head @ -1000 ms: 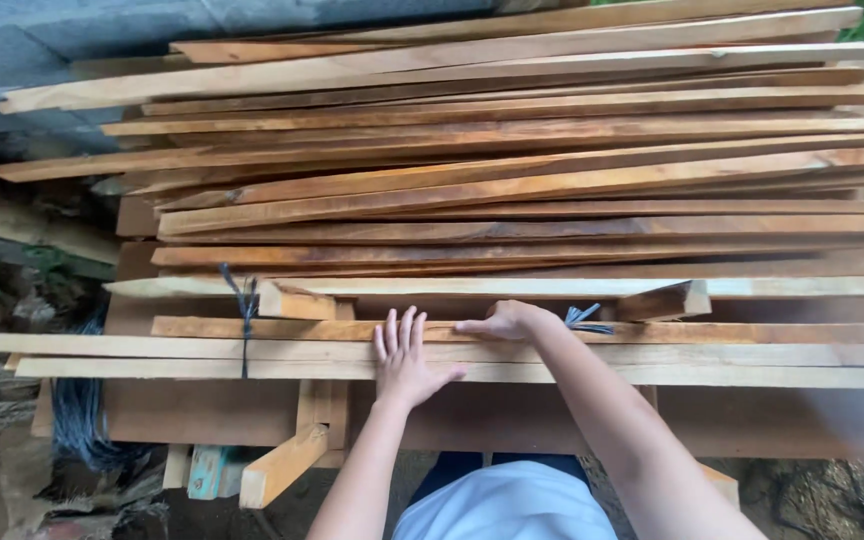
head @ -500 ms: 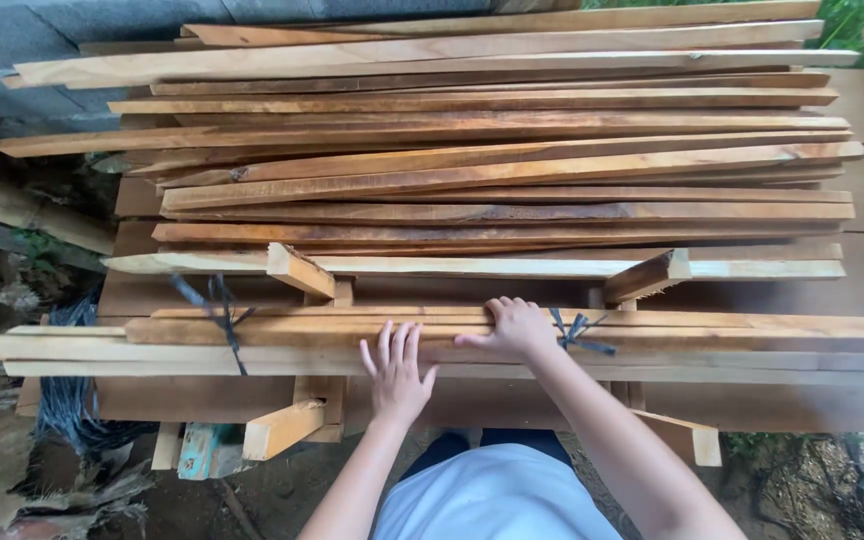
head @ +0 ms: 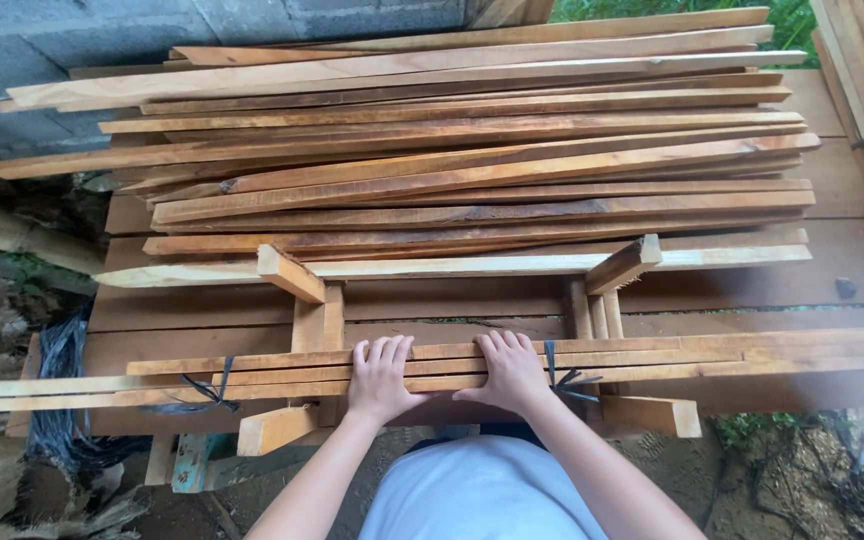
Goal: The person aligns a stack of wooden planks on a workbench and secures them with black plastic ties. They wrap the ties around the wood and pull them tight to hold the bundle together.
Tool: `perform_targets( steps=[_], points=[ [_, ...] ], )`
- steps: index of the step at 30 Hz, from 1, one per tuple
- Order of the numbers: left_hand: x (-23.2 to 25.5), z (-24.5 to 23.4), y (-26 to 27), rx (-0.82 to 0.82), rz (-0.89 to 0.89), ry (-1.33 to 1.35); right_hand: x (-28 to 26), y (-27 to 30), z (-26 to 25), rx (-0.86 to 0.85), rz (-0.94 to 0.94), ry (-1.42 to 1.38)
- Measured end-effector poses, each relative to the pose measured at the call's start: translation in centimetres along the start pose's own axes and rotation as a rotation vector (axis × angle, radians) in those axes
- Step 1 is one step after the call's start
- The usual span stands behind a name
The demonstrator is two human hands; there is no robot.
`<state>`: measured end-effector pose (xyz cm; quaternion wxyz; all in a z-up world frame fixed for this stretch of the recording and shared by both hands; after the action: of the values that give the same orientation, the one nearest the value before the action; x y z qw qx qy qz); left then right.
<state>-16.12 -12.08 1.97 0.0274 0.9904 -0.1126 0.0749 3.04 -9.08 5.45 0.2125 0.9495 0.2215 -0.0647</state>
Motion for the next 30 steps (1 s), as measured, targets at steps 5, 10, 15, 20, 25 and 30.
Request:
perform_targets(
  steps=[5, 10, 15, 20, 25, 30],
  points=[
    [0.4, -1.0, 0.6, 0.119, 0.005, -0.014, -0.2, 0.5, -0.4, 0.118, -0.090, 0.036],
    [0.6, -1.6, 1.4, 0.194, 0.011, -0.013, -0.8, 1.0, -0.6, 0.253, -0.144, 0.068],
    [0.6, -2.2, 0.7, 0.200, 0.024, -0.050, -0.7, 0.6, -2.0, 0.269, -0.136, 0.063],
    [0.9, -1.9, 1.2, 0.172, 0.021, -0.046, -0.1, 0.8, -2.0, 0.213, -0.147, -0.075],
    [0.5, -1.6, 0.8, 0.185, 0.020, -0.055, 0.7, -0.3, -1.3, 0.226, -0.102, -0.070],
    [0.7, -1.8, 1.0, 0.209, 0.022, -0.093, 0.9, -0.6, -1.0, 0.082, -0.091, -0.150]
  ],
)
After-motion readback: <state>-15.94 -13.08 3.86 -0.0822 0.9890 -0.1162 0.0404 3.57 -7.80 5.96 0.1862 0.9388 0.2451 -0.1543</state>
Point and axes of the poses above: each hand's wrist, its own y-axis away from the middle knuckle, its own z-axis out of the palm, x = y × z, the point moved 10 cm from there along -y, towards the middle knuckle, and after that the axes turned 5 degrees about -x, right-handed, at the moved point
